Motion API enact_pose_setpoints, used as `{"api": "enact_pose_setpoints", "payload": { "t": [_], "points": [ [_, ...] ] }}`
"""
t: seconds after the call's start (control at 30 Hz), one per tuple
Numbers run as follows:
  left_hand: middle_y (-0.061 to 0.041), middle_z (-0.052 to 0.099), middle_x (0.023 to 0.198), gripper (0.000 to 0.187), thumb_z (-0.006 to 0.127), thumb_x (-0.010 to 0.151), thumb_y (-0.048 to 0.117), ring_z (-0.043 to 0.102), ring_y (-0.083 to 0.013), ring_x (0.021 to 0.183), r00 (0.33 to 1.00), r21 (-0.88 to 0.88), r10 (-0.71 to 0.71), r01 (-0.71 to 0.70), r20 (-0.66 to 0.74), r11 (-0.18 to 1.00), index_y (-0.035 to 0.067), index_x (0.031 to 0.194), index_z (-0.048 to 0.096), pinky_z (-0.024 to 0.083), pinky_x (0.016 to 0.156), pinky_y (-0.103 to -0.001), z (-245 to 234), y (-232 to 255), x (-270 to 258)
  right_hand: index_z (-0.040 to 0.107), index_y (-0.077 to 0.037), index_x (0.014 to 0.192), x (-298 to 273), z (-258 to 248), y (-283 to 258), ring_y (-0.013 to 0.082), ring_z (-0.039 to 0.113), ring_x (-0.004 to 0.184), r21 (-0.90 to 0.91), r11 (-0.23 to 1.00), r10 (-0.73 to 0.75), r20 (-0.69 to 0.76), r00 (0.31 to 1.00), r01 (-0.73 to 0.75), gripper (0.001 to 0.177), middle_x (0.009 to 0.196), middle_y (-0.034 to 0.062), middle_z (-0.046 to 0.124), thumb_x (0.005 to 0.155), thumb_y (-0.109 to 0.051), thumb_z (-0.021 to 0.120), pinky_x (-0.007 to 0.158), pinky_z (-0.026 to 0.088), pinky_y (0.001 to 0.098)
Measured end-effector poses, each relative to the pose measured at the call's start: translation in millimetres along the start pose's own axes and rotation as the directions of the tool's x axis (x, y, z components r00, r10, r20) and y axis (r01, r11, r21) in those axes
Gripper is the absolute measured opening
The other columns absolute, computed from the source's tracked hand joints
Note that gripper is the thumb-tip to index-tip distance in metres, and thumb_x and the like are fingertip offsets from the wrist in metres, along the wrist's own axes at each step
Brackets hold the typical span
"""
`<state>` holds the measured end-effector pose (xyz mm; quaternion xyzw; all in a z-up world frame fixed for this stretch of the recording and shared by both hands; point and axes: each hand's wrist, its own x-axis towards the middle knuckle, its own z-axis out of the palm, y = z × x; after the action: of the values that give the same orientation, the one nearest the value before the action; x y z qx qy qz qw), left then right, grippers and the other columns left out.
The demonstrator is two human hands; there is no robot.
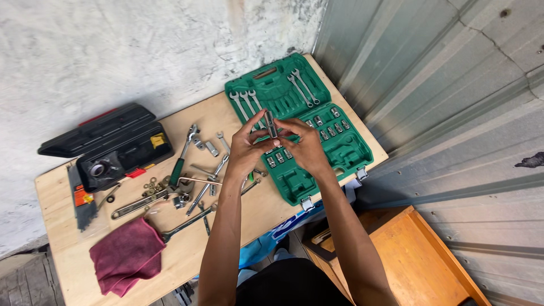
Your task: The person selects various metal sockets and wrenches from a green tool case, wipes them individually with a purple cloth, and places them back into the case or onto the wooden workbench.
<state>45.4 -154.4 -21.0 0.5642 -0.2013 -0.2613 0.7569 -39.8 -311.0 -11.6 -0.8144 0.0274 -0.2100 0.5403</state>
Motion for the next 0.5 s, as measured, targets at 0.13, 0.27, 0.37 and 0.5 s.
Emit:
{"api": "enact_pose_setpoints", "payload": {
  "t": [0.13, 0.27, 0.37, 0.5],
  "points": [
    [-0.016, 0.066, 0.131, 0.078, 0.079, 0.08, -0.012, 0.071, -0.0179, 0.108, 0.998, 0.068, 0.055, -0.055, 0.004, 0.996, 0.002, 0.15, 0.049, 0.064, 0.09, -0.032, 25.3, -27.4, 23.8, 0.069, -0.012, 0.133, -2.9, -28.3, 30.0, 0.0146, 0.071, 0.095, 0.054, 0.997, 0.047, -0.011, 0.999, -0.047, 0.053, 0.115, 0.0076, 0.072, 0.085, 0.007, 0.078, 0.086, 0.061, 0.0284],
    [-0.013, 0.058, 0.145, 0.075, 0.08, 0.079, -0.012, 0.071, -0.0179, 0.106, 0.999, 0.103, 0.047, -0.046, -0.007, 0.994, 0.002, 0.146, 0.052, 0.063, 0.086, -0.031, 38.9, -52.3, 35.6, 0.069, -0.012, 0.133, -5.3, -45.8, 50.8, 0.0147, 0.072, 0.095, 0.035, 0.994, 0.103, 0.018, 0.995, -0.103, 0.05, 0.113, 0.0072, 0.073, 0.087, 0.006, 0.077, 0.086, 0.062, 0.0285],
    [-0.011, 0.059, 0.142, 0.071, 0.081, 0.079, -0.013, 0.071, -0.0176, 0.106, 0.999, 0.132, 0.049, -0.046, -0.017, 0.99, 0.003, 0.142, 0.054, 0.064, 0.085, -0.031, 42.8, -65.7, 40.4, 0.069, -0.013, 0.133, -6.6, -48.4, 64.8, 0.0151, 0.071, 0.1, 0.089, 0.976, 0.194, 0.055, 0.98, -0.198, 0.05, 0.117, 0.0071, 0.072, 0.087, 0.007, 0.074, 0.088, 0.062, 0.0289],
    [-0.013, 0.065, 0.134, 0.068, 0.08, 0.081, -0.013, 0.072, -0.0177, 0.105, 0.998, 0.178, 0.039, -0.03, -0.048, 0.984, 0.004, 0.142, 0.057, 0.066, 0.087, -0.03, 45.0, -77.5, 38.9, 0.068, -0.013, 0.134, -9.7, -47.0, 86.6, 0.0153, 0.072, 0.104, 0.189, 0.964, 0.176, 0.074, 0.982, -0.187, 0.05, 0.118, 0.0079, 0.072, 0.09, 0.011, 0.068, 0.094, 0.061, 0.0297]
  ]
}}
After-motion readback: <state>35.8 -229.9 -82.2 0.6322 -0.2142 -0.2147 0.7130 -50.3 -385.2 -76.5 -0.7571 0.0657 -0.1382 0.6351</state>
